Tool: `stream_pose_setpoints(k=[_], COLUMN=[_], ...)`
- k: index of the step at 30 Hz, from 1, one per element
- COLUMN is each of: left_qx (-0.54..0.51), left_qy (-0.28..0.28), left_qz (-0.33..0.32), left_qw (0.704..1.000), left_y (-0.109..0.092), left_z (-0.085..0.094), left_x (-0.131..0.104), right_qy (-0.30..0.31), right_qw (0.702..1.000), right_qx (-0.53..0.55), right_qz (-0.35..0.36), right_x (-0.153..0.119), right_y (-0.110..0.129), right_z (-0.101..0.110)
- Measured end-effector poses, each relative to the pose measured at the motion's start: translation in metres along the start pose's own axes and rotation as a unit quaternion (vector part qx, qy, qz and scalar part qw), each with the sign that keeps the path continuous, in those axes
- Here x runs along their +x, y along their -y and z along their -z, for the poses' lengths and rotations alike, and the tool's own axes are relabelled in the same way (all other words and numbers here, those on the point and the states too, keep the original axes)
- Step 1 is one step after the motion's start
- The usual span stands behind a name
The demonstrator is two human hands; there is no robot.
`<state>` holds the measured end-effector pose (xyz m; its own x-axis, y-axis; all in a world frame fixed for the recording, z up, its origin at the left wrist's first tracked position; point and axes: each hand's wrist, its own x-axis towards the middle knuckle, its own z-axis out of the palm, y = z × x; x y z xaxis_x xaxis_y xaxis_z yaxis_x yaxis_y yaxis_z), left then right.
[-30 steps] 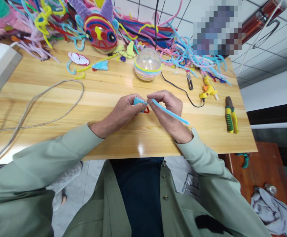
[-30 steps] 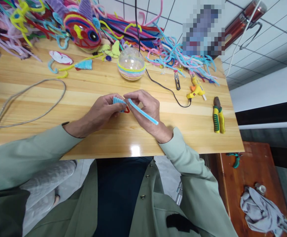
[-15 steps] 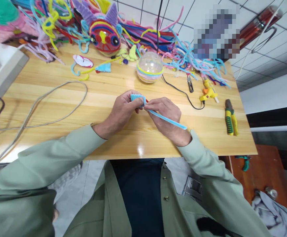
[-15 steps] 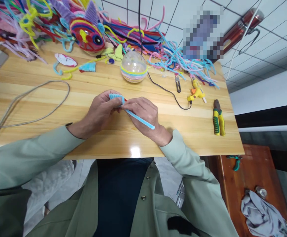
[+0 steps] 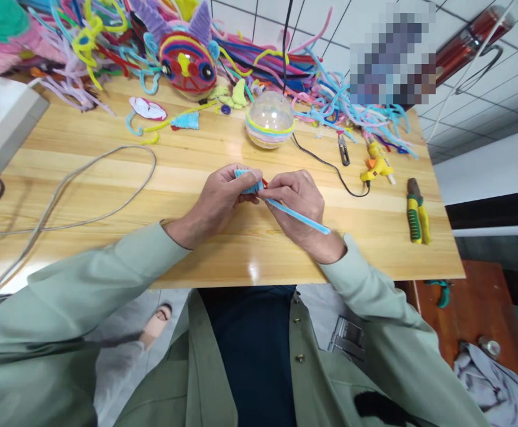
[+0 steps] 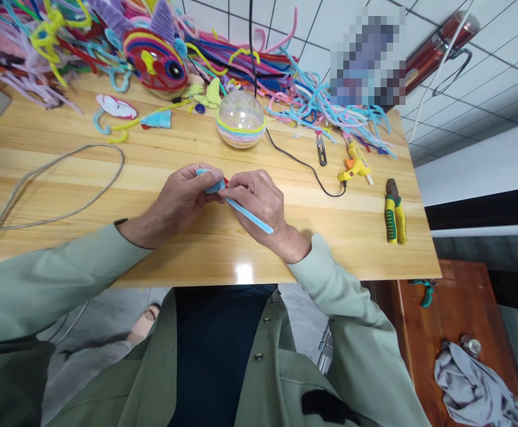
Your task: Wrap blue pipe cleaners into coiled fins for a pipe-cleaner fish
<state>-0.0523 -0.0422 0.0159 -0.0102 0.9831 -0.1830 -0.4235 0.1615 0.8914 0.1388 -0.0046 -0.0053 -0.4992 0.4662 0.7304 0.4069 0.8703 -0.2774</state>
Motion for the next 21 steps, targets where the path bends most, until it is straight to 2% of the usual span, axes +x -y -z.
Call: stream_pose_setpoints(k=[9,15,21], left_qx=[-0.041,-0.046,-0.065], left_qy=[0.010,0.015,0.028], left_qz=[0.006,0.011,0.017], left_qw=[0.999,0.999,0.997], left_y=[0.003,0.006,0.009], left_z=[0.004,0.007,0.007], left_x=[0.003,0.004,0.003], right_qy=[0.000,0.034,0.033], right_qw=[0.999,0.998,0.999], right_qx=[0.035,0.042,0.021], right_qz=[-0.013,-0.036,-0.012], right_x=[-0.003,-0.004,-0.005], right_y=[-0.003,-0.008,-0.011], right_z=[-0.001,-0.004,-0.004])
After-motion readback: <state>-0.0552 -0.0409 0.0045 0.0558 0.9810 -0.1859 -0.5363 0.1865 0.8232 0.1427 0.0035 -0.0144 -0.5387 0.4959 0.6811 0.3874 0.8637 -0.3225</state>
